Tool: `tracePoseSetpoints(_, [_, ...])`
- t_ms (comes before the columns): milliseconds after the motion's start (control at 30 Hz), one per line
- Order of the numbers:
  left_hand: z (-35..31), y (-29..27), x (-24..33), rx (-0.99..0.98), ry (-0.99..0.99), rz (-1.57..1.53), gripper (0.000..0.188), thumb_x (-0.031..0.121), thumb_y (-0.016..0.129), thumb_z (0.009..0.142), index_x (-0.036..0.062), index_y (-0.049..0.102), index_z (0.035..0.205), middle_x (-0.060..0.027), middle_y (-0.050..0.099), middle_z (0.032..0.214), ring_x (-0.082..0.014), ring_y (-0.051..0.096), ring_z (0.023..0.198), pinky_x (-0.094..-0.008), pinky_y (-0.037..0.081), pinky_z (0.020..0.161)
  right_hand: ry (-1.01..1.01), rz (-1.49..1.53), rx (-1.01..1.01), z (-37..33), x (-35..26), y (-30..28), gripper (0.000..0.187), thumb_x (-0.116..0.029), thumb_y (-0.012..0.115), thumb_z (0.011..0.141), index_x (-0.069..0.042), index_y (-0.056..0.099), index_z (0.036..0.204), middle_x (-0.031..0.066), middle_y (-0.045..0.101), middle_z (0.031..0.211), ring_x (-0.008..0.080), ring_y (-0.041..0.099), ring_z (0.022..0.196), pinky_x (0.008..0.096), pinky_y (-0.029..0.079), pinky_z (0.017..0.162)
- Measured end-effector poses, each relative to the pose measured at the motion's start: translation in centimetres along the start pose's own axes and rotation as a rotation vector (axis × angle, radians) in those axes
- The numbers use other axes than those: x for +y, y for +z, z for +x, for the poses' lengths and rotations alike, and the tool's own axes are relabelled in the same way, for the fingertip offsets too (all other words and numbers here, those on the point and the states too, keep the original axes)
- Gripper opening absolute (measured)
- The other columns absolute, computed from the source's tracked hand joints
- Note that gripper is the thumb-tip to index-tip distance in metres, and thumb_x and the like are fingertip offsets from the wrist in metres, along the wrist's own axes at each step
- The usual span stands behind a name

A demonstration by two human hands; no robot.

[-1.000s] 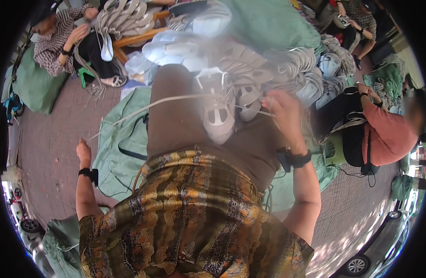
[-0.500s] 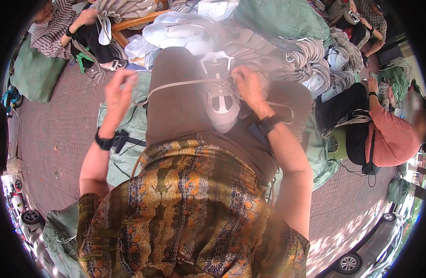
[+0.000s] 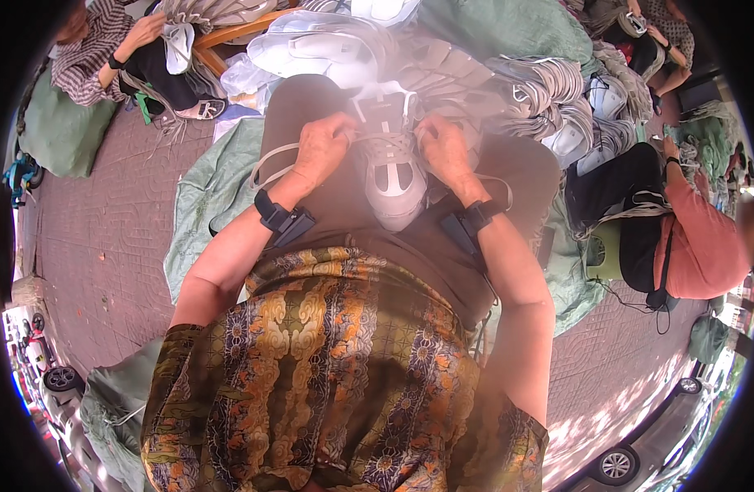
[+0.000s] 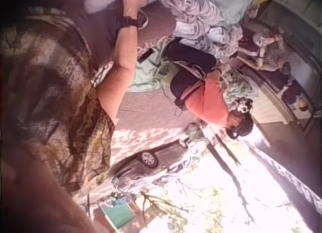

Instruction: The person sits on a tarp on the sidewalk and laces a white sneaker held on their lap. They repeatedly thread the laces through the eyelets, pull them tight, and adjust the fit. Other people are sitting nearby performing similar tasks.

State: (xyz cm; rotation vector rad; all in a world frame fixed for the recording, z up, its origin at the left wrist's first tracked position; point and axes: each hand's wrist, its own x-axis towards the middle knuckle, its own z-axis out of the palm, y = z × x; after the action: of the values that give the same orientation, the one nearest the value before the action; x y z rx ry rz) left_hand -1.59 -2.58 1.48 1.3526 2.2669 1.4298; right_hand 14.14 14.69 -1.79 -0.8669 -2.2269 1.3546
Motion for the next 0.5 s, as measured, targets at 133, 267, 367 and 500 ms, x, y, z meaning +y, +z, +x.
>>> tracePoseSetpoints(133, [-0.3,0.5,-0.9,-0.053,-0.034,-0.015,0.01,0.0,0.054,0.077,0.0042,0.062,0.082,-0.0202,0.059,0.067,-0.0357,0.06,0.066,-0.0398,0.048,0.062,-0.009,-0.049,0.002,-0.2,-1.1,-0.1,0.012,-0.013,0.057,0.083,-0.002,0.059,0.088,0.0125,0.06,0.069,0.023,0.056,0.062,0.0353,0.045,0.062])
tracePoseSetpoints(267, [-0.4,0.6,-1.4,-0.096,-0.05,0.014,0.014,0.007,0.054,0.079,0.0053,0.065,0.088,-0.016,0.062,0.068,-0.0261,0.063,0.06,-0.035,0.049,0.063,-0.202,-0.177,0.036,-0.8,-2.6,0.7,0.006,-0.006,0.056,0.083,-0.002,0.057,0.087,0.0094,0.059,0.069,0.0183,0.055,0.062,0.0316,0.045,0.061])
tracePoseSetpoints(367, [-0.6,0.4,-0.5,-0.067,-0.019,0.002,0.014,0.007,0.054,0.079,0.006,0.065,0.088,-0.016,0.062,0.07,-0.0272,0.063,0.063,-0.0352,0.049,0.063,-0.298,-0.235,0.058,-0.7,-2.7,0.8,0.005,-0.001,0.053,0.082,-0.001,0.055,0.087,0.0094,0.058,0.07,0.0173,0.054,0.061,0.0304,0.045,0.061])
tracePoseSetpoints(500, [-0.6,0.4,-0.4,-0.071,0.013,0.026,0.011,0.003,0.054,0.078,0.0056,0.062,0.085,-0.0183,0.061,0.071,-0.0341,0.061,0.067,-0.0403,0.049,0.063,-0.291,-0.258,0.034,-0.5,-2.4,0.5,0.008,0.001,0.05,0.081,0.0,0.055,0.087,0.0114,0.058,0.07,0.0208,0.054,0.062,0.0316,0.046,0.062])
